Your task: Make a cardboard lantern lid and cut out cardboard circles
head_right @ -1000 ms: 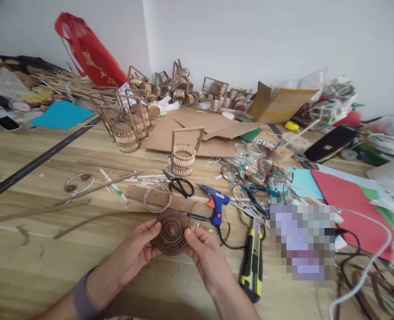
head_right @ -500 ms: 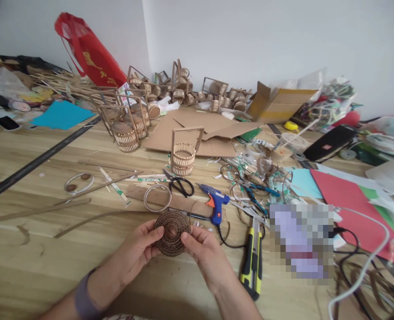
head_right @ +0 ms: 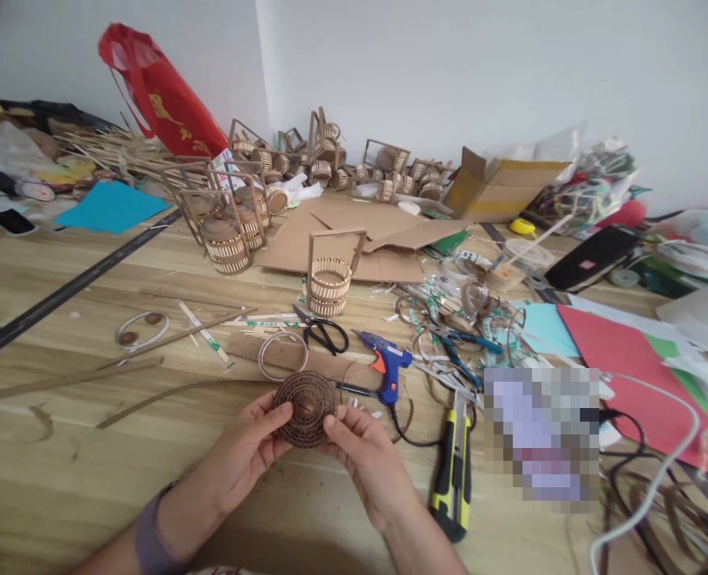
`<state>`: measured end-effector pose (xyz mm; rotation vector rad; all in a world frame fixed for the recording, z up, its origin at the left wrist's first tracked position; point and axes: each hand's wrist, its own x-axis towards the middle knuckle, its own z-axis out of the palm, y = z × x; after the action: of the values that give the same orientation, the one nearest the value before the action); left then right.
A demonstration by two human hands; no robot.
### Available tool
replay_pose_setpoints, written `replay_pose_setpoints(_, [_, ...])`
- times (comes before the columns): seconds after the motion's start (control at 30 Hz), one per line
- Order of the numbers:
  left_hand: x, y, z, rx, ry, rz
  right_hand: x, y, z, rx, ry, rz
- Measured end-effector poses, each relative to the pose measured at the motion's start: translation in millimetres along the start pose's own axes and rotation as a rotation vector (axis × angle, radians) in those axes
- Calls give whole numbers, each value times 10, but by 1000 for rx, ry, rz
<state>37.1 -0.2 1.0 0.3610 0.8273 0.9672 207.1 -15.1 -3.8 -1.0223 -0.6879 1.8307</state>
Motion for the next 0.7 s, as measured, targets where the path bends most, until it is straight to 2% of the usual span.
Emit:
replay_pose_setpoints(0.3, [-7,-41,-16,-20,-59,-40,-11,-13,6,-41,-24,-36])
replay_pose_setpoints(0.7, [-12,26,-20,34,-100,-75,-2,-31,-89,-177,-14,-84])
